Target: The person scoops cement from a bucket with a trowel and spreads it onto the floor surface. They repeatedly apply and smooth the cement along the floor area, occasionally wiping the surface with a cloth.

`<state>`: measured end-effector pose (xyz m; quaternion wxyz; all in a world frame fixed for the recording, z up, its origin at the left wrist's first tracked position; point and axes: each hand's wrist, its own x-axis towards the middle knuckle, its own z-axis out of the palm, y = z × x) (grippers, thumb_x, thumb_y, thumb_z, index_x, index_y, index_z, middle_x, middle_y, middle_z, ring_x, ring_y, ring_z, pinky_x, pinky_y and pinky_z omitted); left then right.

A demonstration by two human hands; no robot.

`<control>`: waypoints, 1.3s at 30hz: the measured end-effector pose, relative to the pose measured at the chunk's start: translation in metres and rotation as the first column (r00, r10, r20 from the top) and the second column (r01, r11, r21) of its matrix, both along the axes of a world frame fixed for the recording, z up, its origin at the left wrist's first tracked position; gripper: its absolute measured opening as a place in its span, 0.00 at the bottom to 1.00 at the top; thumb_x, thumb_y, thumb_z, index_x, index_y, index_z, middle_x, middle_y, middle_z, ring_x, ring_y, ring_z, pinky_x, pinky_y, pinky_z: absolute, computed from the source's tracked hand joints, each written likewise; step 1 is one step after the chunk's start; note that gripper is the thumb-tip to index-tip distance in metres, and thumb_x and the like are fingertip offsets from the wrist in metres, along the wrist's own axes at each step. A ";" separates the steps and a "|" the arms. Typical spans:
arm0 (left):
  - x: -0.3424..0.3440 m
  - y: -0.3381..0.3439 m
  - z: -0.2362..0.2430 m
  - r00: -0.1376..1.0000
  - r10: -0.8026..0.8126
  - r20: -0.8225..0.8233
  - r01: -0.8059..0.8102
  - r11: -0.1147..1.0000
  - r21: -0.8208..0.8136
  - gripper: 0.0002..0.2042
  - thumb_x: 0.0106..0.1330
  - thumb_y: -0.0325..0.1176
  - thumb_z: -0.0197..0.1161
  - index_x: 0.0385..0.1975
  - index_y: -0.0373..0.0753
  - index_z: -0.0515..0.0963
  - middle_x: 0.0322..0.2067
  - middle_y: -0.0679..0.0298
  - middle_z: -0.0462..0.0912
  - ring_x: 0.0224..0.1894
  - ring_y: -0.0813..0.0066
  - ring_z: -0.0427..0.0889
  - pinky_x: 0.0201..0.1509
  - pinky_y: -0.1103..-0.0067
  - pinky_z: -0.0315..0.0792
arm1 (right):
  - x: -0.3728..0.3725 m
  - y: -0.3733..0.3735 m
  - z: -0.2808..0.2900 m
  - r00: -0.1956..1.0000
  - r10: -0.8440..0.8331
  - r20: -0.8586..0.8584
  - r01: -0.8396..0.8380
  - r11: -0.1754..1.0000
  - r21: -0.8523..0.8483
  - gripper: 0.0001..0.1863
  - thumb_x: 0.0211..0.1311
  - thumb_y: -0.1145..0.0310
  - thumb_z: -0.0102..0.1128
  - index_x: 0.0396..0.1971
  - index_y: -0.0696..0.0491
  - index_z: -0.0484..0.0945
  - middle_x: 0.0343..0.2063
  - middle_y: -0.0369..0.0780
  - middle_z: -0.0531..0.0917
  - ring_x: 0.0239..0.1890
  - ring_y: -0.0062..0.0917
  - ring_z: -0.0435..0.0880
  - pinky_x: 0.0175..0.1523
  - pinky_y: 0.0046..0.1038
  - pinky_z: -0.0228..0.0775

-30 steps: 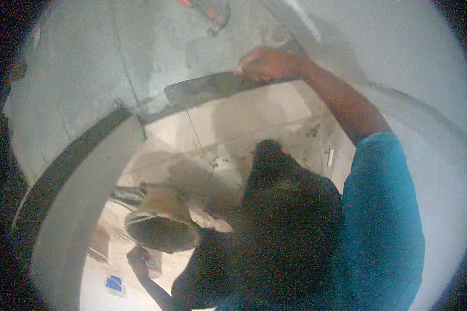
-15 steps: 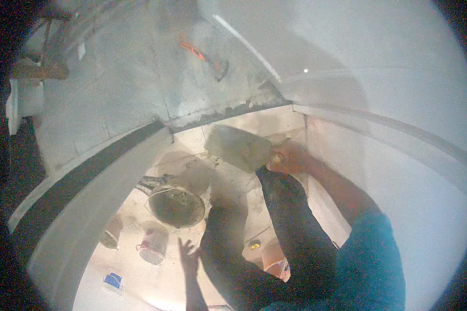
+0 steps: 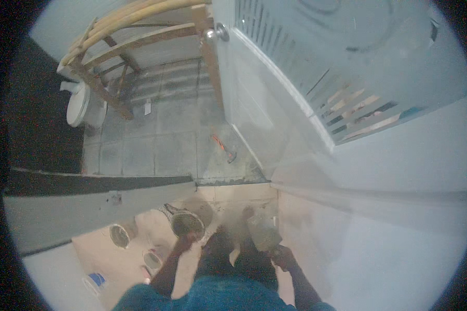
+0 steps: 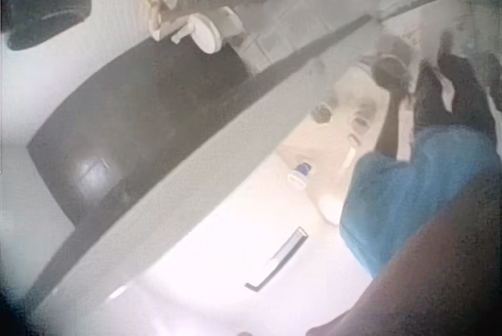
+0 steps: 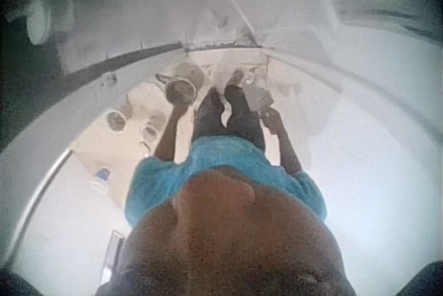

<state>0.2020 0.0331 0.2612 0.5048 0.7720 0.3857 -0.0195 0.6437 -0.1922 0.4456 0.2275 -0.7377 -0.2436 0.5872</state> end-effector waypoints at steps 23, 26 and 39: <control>0.382 0.480 0.317 0.625 0.273 0.731 -0.757 0.440 0.483 0.25 0.59 0.40 0.69 0.56 0.39 0.75 0.55 0.55 0.77 0.57 0.61 0.76 0.61 0.68 0.67 | 0.051 0.466 0.195 0.894 0.169 0.415 -0.413 0.669 0.618 0.12 0.51 0.69 0.66 0.34 0.59 0.82 0.30 0.45 0.86 0.34 0.35 0.87 0.40 0.35 0.77; 0.405 0.544 0.331 0.809 -0.144 0.570 -0.453 0.465 0.760 0.25 0.63 0.38 0.65 0.59 0.38 0.71 0.59 0.52 0.74 0.59 0.61 0.75 0.62 0.65 0.67 | 0.063 0.524 0.179 0.806 0.328 0.492 -0.544 0.737 0.401 0.14 0.49 0.70 0.66 0.37 0.59 0.82 0.33 0.46 0.87 0.36 0.36 0.87 0.43 0.34 0.77; 0.479 0.589 0.308 0.777 -0.371 0.509 -0.212 0.607 0.766 0.16 0.69 0.35 0.57 0.55 0.46 0.73 0.59 0.63 0.76 0.62 0.67 0.73 0.64 0.64 0.66 | 0.081 0.652 0.209 0.913 0.184 0.364 -0.372 0.742 0.558 0.15 0.52 0.70 0.67 0.40 0.58 0.80 0.37 0.48 0.86 0.41 0.41 0.86 0.47 0.38 0.76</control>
